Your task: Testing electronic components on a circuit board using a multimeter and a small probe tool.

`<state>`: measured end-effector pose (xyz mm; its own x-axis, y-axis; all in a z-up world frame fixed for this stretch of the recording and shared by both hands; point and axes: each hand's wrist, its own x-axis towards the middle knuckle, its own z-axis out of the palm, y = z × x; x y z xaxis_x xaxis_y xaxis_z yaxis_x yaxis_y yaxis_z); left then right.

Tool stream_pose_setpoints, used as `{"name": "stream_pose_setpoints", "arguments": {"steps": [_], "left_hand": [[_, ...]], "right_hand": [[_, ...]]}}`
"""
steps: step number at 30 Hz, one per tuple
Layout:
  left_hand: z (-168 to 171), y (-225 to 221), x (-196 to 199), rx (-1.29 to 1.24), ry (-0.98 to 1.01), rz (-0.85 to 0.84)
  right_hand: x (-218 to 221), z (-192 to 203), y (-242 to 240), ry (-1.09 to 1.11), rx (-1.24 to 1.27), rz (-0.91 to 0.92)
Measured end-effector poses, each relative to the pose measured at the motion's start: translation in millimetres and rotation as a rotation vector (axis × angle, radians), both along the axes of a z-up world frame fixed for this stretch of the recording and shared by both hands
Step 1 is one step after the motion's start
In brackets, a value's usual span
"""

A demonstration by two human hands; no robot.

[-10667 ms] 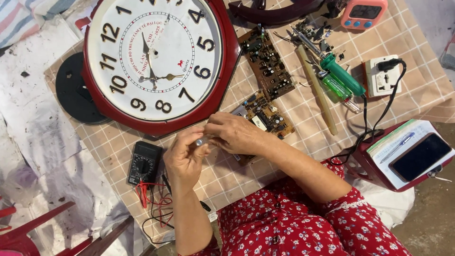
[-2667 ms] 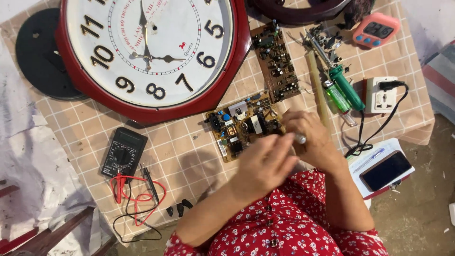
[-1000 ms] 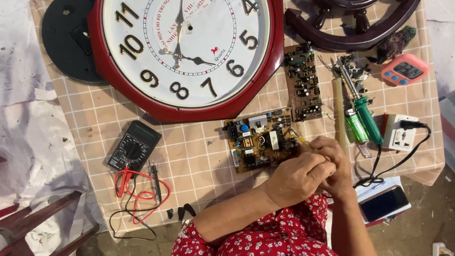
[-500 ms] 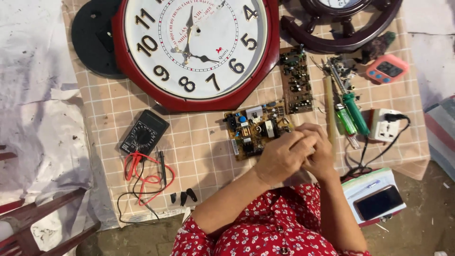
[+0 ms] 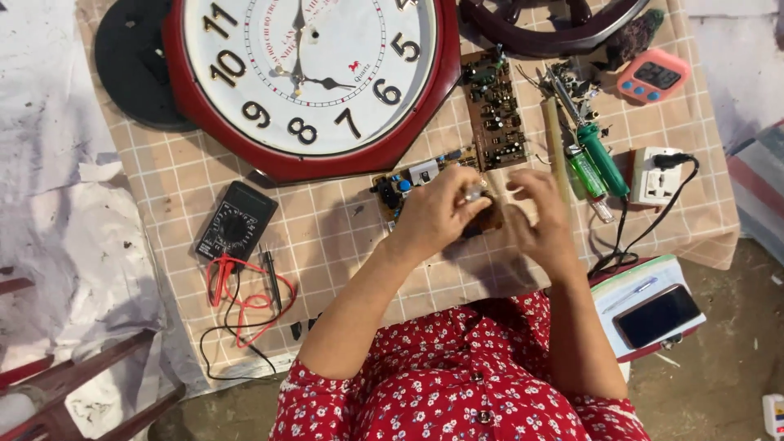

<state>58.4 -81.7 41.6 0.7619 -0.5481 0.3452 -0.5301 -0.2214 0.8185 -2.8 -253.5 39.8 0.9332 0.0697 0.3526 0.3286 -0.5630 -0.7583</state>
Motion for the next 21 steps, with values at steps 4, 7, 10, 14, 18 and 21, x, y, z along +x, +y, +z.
{"name": "stream_pose_setpoints", "arguments": {"steps": [4, 7, 10, 14, 18, 21], "left_hand": [[-20.0, 8.2, 6.8, -0.163, 0.080, 0.154], [-17.1, 26.3, 5.5, -0.247, -0.050, 0.269], [0.3, 54.9, -9.1, -0.312, -0.014, 0.337], [8.9, 90.3, -28.4, -0.346, 0.138, 0.515], [13.0, 102.0, -31.0, -0.202, 0.116, 0.613], [11.2, 105.7, -30.1, -0.240, 0.117, 0.527]], "right_hand": [[-7.3, -24.3, -22.0, -0.025, 0.135, -0.121], [-8.6, -38.9, -28.2, -0.104, 0.166, -0.145], [-9.5, -44.2, -30.3, -0.159, 0.156, -0.173], [-8.6, -55.5, -33.5, -0.170, 0.160, -0.154], [-8.0, -52.0, -32.4, -0.101, 0.206, -0.152], [-10.7, -45.7, -30.8, 0.035, 0.070, -0.133]]}}
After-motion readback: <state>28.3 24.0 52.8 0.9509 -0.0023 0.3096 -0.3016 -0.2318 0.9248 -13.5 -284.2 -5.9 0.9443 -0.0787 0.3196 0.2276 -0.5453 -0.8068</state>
